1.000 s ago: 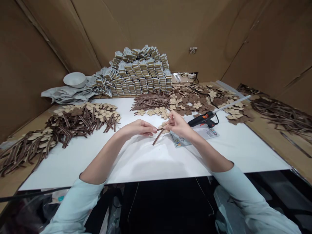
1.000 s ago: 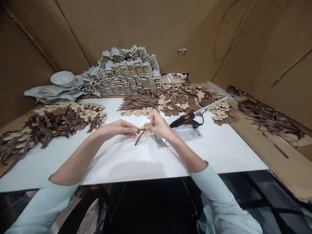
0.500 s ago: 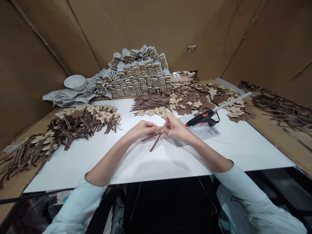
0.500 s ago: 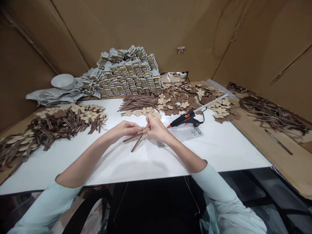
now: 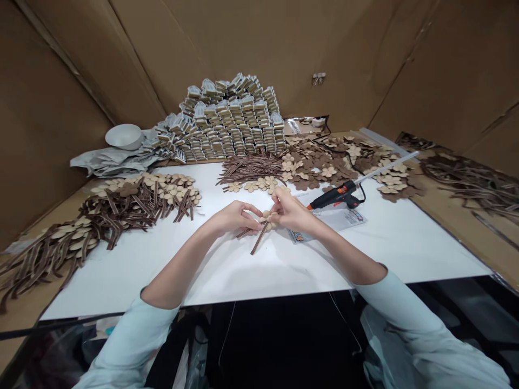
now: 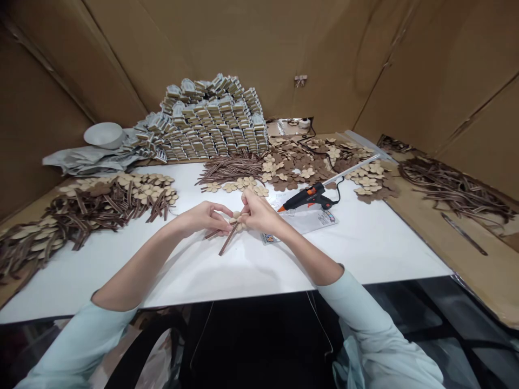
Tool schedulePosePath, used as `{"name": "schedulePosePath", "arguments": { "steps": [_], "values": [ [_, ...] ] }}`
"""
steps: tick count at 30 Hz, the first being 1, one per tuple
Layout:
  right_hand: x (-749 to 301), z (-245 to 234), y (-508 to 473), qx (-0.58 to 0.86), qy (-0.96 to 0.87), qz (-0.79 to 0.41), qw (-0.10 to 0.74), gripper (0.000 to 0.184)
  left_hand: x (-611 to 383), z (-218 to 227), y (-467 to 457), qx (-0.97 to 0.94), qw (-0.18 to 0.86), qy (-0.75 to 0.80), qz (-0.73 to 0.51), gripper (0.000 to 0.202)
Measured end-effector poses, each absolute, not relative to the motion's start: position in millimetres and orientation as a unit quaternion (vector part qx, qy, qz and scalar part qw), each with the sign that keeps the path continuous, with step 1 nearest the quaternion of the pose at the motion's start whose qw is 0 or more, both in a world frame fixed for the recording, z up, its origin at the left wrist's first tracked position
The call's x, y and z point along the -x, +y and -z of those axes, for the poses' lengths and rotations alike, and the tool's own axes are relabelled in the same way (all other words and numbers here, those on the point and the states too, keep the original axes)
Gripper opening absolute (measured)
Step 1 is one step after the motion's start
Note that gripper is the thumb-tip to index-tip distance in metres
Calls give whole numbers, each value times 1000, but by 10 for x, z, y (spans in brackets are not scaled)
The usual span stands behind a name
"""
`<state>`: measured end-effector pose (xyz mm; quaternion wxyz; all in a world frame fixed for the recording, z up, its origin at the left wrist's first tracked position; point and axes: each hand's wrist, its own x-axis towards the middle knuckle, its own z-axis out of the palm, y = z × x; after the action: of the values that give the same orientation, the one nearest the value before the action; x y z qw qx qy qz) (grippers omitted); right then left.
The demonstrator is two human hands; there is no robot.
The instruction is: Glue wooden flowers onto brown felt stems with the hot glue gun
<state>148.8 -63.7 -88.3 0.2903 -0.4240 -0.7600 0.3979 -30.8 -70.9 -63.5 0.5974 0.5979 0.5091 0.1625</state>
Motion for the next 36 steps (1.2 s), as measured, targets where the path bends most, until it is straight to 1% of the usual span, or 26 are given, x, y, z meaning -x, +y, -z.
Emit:
{"name": "schedulePosePath", "arguments": {
  "steps": [6, 11, 17, 21, 24, 25, 27, 29, 31, 33, 36],
  "values": [
    [-1490, 874, -647, 421, -765, -394, 286, 28, 330, 641, -689, -592, 594, 523, -155, 48],
    [-1487, 824, -674, 420, -771, -389, 279, 27, 315, 666, -682, -612, 583, 505, -177, 38],
    [-1479, 750, -713, 429, -780, -379, 253, 27, 253, 680, -711, -628, 568, 491, -207, 36],
    [-1476, 773, -714, 417, -791, -369, 254, 26, 251, 725, -708, -652, 535, 485, -233, 32],
    [-1480, 777, -713, 392, -791, -386, 267, 23, 266, 758, -691, -670, 479, 510, -248, 30],
    [-1484, 769, -714, 382, -787, -405, 266, 25, 271, 762, -686, -673, 461, 520, -252, 30],
    [-1498, 746, -715, 361, -774, -453, 254, 34, 279, 757, -679, -673, 445, 530, -262, 30],
    [-1511, 723, -718, 342, -765, -490, 239, 46, 284, 744, -676, -667, 448, 529, -273, 31],
    [-1512, 710, -721, 336, -764, -499, 232, 54, 285, 731, -677, -660, 454, 529, -280, 32],
    [-1498, 708, -725, 352, -762, -489, 237, 53, 285, 722, -681, -655, 460, 528, -282, 33],
    [-1462, 723, -724, 388, -741, -481, 261, 42, 283, 715, -691, -655, 475, 513, -284, 34]
  ]
}}
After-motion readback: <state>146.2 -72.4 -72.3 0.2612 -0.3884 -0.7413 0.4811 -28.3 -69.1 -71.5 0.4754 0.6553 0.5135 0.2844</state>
